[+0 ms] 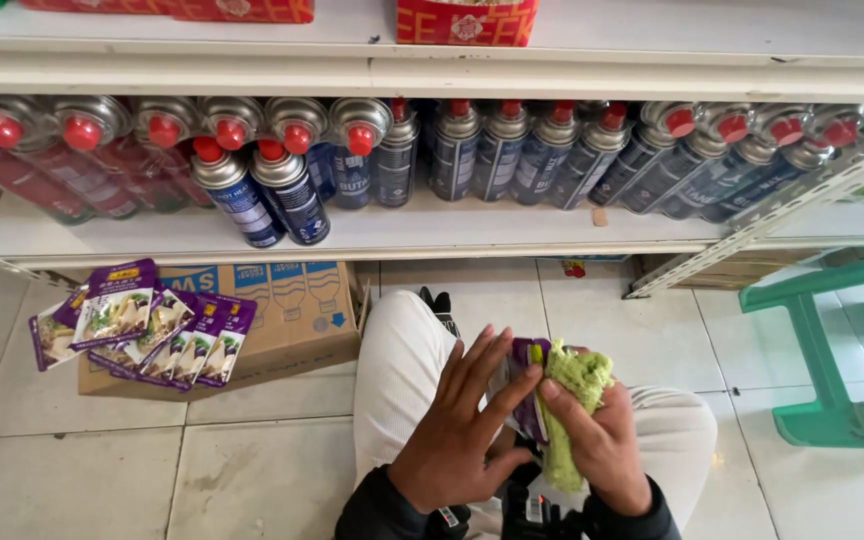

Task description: The person wipes individual soup base packets clean with a green cloth, then places them into a rigid box or onto a shelf. The packets are wiped on both sides before being placed.

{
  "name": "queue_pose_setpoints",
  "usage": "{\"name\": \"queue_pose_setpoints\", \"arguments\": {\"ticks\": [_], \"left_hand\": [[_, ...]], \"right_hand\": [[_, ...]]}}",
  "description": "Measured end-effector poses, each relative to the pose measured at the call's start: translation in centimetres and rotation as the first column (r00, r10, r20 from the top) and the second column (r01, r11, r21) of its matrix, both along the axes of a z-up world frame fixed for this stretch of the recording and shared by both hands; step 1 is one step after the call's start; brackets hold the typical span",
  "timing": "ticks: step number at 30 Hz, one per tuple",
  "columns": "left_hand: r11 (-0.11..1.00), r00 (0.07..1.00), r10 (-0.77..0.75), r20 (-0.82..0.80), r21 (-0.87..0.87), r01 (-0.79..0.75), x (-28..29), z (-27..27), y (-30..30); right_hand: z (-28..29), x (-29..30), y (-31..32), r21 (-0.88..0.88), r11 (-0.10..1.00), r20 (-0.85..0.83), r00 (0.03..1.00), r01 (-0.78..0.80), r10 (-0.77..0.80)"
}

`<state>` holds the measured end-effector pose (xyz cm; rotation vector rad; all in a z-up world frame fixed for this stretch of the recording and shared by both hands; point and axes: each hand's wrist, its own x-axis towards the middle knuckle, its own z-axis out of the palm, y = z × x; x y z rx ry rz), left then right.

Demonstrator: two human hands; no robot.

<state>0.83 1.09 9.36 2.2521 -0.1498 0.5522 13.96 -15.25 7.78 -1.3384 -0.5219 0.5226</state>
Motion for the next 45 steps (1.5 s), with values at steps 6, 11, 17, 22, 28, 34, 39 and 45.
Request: {"name": "queue_pose_setpoints", "arguments": {"ticks": [6,11,17,22,28,34,39,45], "left_hand": [[0.998,0.983,0.055,0.178,0.003,-0.056,-0.3,-0.6,0.2],[0.852,0.986,-0.027,0.162,-0.513,0.108,-0.3,-3.0,0.8],[-0.626,0.871,-0.363,0.332,-0.779,0.037,0.3,-9.7,0.5],[-0.815,0.895,-0.234,0.379,-0.579,0.033,0.8,-10.6,-1.4],[-0.647,0.953,-0.19,0.235,-0.76,0.059,0.7,-9.0,0.6],[-0.664,0.959,-0.186,0.213,-0.747,0.038,0.8,-1.6,2.0],[-0.604,0.949,-0.173,0.264,-0.789,0.11,-0.1,-4.1,0.1],[-0.659,0.906,-0.257,0.335,-0.747,0.089,-0.2,-8.2,0.7]], "right_hand": [[-0.9,-0.3,-2.6,-0.023,0.996,-0.066,0.994,-0.085,0.083],[4.1,-2.0,-1.9,0.075,0.993,0.077,0.993,0.089,-0.094],[5.0,-4.0,2.1,-0.215,0.974,0.973,0.074,-0.066,0.22],[1.1,-2.3,5.5,-0.223,0.961,0.966,0.167,0.166,0.196],[3.5,-1.1,6.5,-0.276,0.949,0.77,0.625,0.15,0.125],[0.8,-5.1,4.7,-0.102,0.993,0.92,0.387,0.067,0.069],[1.8,-3.2,6.4,-0.203,0.972,0.961,0.212,0.117,0.175],[5.2,-0.5,6.7,-0.202,0.966,0.852,0.515,0.159,0.094]]}}
